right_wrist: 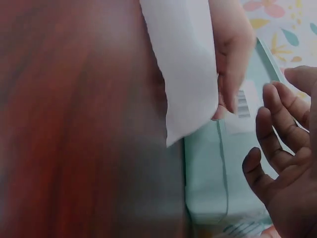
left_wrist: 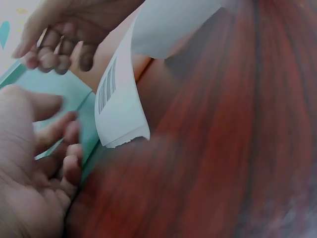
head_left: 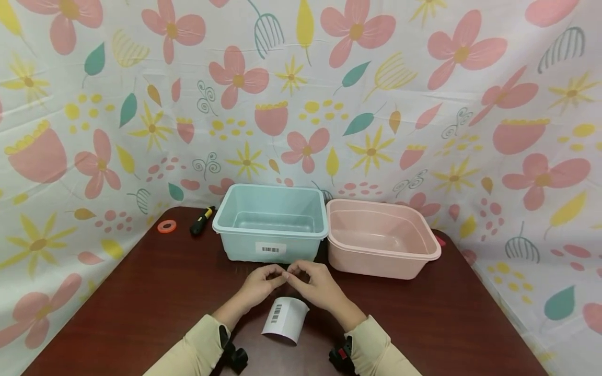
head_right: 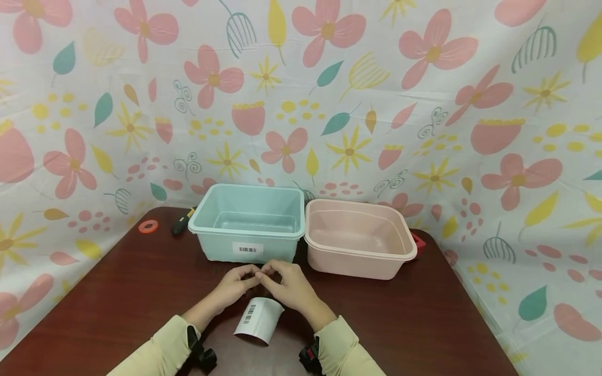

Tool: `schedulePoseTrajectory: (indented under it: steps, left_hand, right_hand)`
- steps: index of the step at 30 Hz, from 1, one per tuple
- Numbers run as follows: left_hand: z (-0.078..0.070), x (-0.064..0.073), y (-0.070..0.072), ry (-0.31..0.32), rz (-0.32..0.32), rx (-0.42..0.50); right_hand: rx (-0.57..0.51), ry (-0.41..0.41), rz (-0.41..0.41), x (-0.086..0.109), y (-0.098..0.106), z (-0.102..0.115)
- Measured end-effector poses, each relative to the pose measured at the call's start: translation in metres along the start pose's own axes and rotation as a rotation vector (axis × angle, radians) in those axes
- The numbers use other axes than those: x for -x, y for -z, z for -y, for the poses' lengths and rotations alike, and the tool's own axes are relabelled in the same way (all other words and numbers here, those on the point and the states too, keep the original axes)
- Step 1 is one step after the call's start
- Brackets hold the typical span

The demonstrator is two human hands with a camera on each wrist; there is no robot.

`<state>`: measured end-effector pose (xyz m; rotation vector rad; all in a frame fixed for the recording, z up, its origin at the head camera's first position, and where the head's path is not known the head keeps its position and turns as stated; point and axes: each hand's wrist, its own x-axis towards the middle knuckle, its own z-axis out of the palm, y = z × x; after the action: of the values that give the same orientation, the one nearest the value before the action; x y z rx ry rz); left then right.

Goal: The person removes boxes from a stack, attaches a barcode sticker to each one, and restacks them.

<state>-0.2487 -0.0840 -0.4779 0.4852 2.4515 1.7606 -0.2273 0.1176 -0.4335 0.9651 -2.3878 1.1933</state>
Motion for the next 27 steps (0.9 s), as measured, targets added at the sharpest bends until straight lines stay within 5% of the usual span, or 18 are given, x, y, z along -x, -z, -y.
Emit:
schedulePoseTrajectory:
  steps: [3,8,14,18,27]
  left_hand:
    - [-0.002,0.001,0.001,-0.019,0.097,-0.128]
    - [-0.012,0.005,0.003,-0.035,0.268,-0.204]
    - [-0.022,0.009,0.001,-0.039,0.431,-0.198]
    - [-0.02,0.01,-0.002,-0.006,0.421,-0.092]
    - [-0.024,0.014,-0.03,0.03,0.259,0.166]
  right_hand:
    - [-0.019,-0.041,0.034,0.01,0.009,-0.002]
    - [-0.061,-0.116,0.052,0.026,0.024,-0.007]
    - [-0.182,-0.211,0.078,0.047,0.037,-0.012]
    - [-0.27,-0.281,0.088,0.062,0.043,-0.019]
    - [-0.481,-0.407,0.087,0.089,0.047,-0.029]
